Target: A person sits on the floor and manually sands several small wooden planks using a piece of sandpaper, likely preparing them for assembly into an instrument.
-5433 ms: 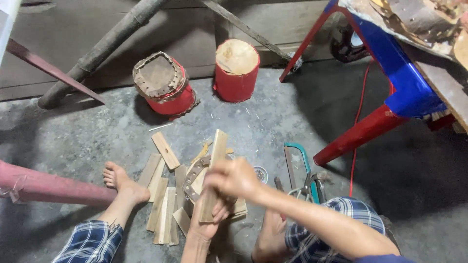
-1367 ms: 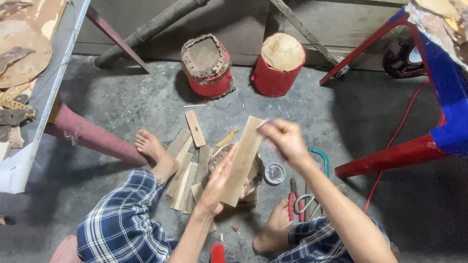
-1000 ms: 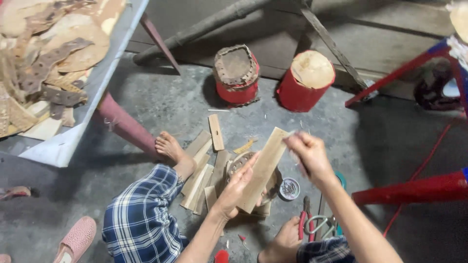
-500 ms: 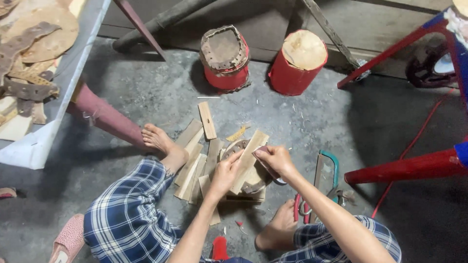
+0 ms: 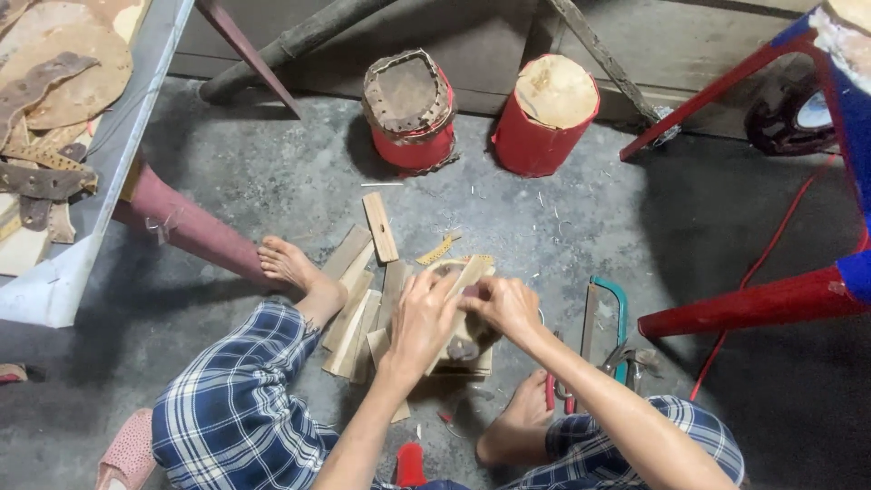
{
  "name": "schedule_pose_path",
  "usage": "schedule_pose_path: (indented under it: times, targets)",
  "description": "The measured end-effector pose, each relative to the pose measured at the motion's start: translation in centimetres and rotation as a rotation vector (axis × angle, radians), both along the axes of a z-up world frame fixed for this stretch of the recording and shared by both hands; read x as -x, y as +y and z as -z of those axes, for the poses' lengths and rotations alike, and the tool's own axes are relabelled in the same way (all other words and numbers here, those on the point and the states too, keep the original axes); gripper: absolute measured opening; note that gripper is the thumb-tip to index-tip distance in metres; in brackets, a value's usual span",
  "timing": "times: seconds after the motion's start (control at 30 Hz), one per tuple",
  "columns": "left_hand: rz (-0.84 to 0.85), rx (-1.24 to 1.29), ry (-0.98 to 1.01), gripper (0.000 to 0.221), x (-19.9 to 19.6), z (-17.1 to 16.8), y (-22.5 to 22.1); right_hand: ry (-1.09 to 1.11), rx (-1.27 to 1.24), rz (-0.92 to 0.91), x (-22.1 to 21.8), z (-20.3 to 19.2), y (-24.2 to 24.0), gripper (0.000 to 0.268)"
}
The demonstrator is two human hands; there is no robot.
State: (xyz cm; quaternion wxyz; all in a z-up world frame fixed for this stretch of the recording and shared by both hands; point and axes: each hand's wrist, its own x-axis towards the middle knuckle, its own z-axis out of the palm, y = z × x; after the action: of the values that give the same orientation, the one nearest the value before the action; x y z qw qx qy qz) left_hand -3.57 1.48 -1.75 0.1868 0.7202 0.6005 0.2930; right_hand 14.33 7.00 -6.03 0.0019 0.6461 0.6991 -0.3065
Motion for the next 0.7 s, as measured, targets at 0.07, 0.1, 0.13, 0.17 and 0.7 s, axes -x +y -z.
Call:
schedule_pose_path:
  times: [0.07, 0.1, 0.13, 0.17, 0.7]
  targets:
    - [0.062, -0.028, -0.225, 0.03, -0.9, -4.8, 0.1, -0.037, 0.005, -0.03, 0.1, 1.2, -0.5, 0.043]
    - [0.12, -0.057, -0.453, 0.029, -1.4, -7.3, 0.2, -0.077, 0.009, -0.065, 0.2, 1.8, -0.6, 0.045]
    - [0.122, -0.057, -0.452, 0.029, -1.5, -9.5, 0.1, -0.076, 0.008, -0.063, 0.3, 1.7, -0.6, 0.045]
    - [0.214, -0.077, -0.542, 0.026, -1.6, -11.8, 0.0, -0.065, 0.004, -0.064, 0.3, 1.6, -0.6, 0.045]
    - [0.105, 0.453, 0.115, 0.05, 2.4, -2.3, -0.2, 0.022, -0.003, -0.011, -0.3, 0.0, 0.2, 0.044]
